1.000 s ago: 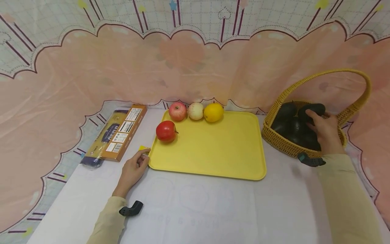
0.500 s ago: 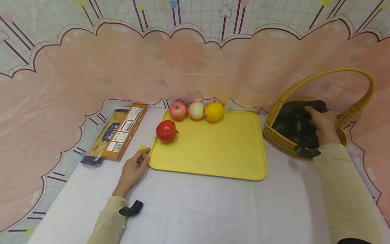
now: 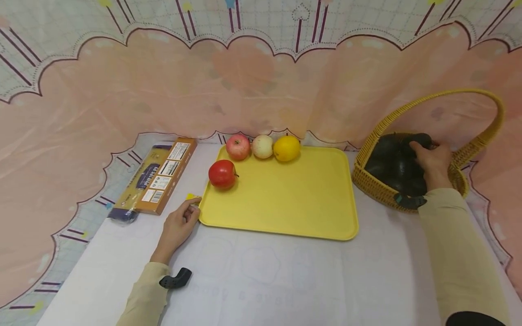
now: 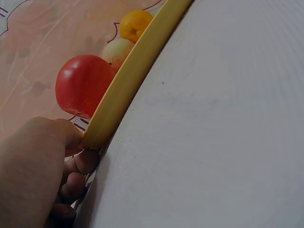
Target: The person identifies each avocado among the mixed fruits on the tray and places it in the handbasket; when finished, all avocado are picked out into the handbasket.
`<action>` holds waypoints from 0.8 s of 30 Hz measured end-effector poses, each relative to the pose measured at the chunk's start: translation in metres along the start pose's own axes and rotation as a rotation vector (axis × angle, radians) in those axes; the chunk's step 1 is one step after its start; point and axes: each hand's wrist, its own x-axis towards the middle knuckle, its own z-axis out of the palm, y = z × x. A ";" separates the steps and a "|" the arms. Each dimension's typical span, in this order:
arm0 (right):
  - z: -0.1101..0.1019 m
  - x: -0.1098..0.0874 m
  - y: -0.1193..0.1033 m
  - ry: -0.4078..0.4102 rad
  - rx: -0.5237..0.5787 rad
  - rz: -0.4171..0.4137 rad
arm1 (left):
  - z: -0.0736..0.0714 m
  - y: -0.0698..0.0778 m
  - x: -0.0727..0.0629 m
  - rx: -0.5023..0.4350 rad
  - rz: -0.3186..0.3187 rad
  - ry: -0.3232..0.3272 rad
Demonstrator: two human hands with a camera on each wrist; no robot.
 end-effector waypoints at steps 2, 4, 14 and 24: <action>0.001 0.000 -0.001 0.005 -0.027 -0.009 | -0.001 0.000 0.001 -0.002 0.000 0.001; 0.002 0.000 -0.001 0.018 -0.042 -0.012 | 0.000 -0.001 0.001 -0.001 -0.002 -0.003; -0.003 0.000 0.009 0.026 0.006 -0.001 | 0.003 0.000 0.005 -0.008 0.005 -0.025; -0.009 -0.020 0.020 0.090 0.060 -0.089 | 0.004 0.000 0.011 -0.012 0.028 -0.020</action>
